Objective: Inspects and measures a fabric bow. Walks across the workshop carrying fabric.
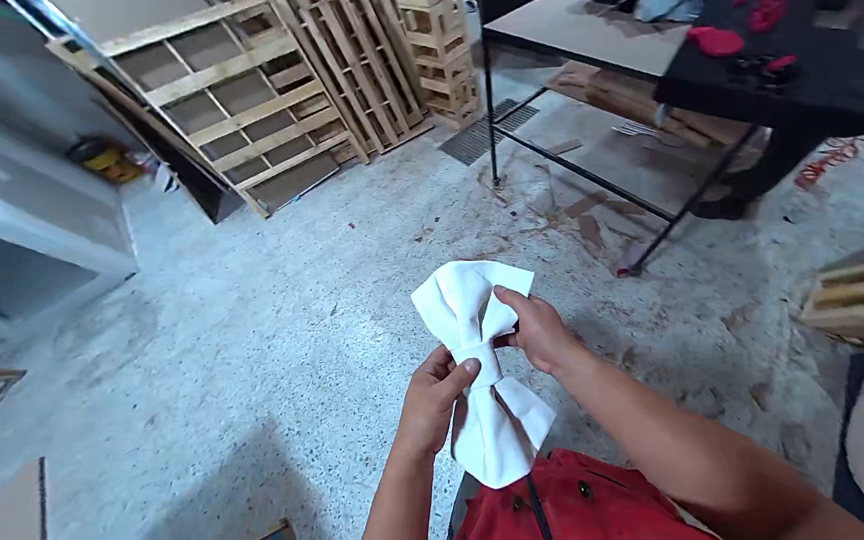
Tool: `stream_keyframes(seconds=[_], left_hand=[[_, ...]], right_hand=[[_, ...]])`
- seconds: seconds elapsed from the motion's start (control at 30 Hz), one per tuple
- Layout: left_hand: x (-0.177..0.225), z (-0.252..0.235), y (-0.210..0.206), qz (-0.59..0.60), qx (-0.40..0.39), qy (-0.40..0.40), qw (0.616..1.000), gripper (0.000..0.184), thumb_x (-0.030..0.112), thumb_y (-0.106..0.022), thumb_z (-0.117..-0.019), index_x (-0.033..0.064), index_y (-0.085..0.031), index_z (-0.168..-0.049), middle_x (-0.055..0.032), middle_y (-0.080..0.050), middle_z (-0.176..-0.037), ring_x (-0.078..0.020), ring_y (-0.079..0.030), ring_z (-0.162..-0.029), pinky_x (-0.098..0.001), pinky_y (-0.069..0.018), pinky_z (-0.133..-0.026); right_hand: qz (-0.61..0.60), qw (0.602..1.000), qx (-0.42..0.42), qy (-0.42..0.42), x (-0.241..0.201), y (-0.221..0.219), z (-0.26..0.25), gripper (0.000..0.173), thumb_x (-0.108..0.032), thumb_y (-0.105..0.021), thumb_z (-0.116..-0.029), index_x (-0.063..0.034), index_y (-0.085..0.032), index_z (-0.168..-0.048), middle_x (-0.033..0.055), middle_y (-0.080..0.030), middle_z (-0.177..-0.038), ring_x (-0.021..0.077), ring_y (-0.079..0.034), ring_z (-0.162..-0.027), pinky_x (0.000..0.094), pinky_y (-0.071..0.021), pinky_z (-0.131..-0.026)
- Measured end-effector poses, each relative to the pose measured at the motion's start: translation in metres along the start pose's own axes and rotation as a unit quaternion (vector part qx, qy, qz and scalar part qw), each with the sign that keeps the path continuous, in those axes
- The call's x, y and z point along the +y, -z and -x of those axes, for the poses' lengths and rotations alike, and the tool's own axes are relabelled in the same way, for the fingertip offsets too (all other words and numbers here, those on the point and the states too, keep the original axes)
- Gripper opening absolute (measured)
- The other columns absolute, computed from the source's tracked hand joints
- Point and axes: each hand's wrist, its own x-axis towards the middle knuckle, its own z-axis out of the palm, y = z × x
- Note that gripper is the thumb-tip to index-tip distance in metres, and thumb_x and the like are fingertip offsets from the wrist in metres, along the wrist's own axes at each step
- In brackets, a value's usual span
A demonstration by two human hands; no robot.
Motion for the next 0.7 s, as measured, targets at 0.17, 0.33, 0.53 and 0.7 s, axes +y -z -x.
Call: stream_keyframes(seconds=[0.17, 0.33, 0.53, 0.7], left_hand=[[0.029, -0.115, 0.064, 0.109, 0.083, -0.068, 0.988, 0.041, 0.013, -0.075, -0.0894, 0.0043, -0.061, -0.127, -0.0176, -0.072, -0.103, -0.0234, -0.073, -0.088, -0.0417, -0.0632, -0.079], [0.084, -0.231, 0.157, 0.222, 0.119, -0.105, 0.962, 0.043, 0.01, -0.082, -0.0796, -0.0011, -0.059, -0.114, -0.0159, -0.071, -0.095, -0.0221, -0.072, -0.086, -0.0436, -0.0621, -0.082], [0.155, -0.379, 0.24, 0.257, 0.136, -0.089, 0.953, 0.026, 0.013, -0.07, -0.0913, -0.003, -0.06, -0.109, -0.0172, -0.072, -0.094, -0.0231, -0.073, -0.084, -0.0422, -0.0628, -0.078], [0.205, -0.501, 0.279, 0.2, 0.174, -0.071, 0.962, 0.018, 0.003, -0.076, -0.0848, -0.0082, -0.065, -0.094, -0.0188, -0.073, -0.087, -0.0229, -0.074, -0.076, -0.0405, -0.0639, -0.072]], right_hand=[[0.143, 0.98, -0.127, 0.062, -0.039, -0.021, -0.152, 0.059, -0.057, -0.042, -0.1064, -0.0111, -0.06, -0.138, 0.0074, -0.067, -0.129, 0.0215, -0.067, -0.113, 0.0449, -0.0572, -0.091], [0.183, 0.974, -0.13, 0.023, -0.044, -0.034, -0.277, 0.062, -0.056, -0.031, -0.1092, -0.0087, -0.064, -0.131, 0.0088, -0.071, -0.121, 0.0225, -0.07, -0.106, 0.044, -0.058, -0.089], [0.118, 0.971, -0.203, -0.039, -0.041, -0.107, -0.37, 0.064, -0.059, -0.035, -0.1061, -0.0079, -0.059, -0.136, 0.0075, -0.07, -0.123, 0.0211, -0.069, -0.11, 0.0416, -0.0581, -0.09], [0.042, 0.987, -0.152, 0.003, -0.097, -0.184, -0.486, 0.05, -0.048, -0.052, -0.1046, -0.0052, -0.06, -0.129, 0.0075, -0.073, -0.112, 0.0178, -0.071, -0.101, 0.0388, -0.06, -0.089]])
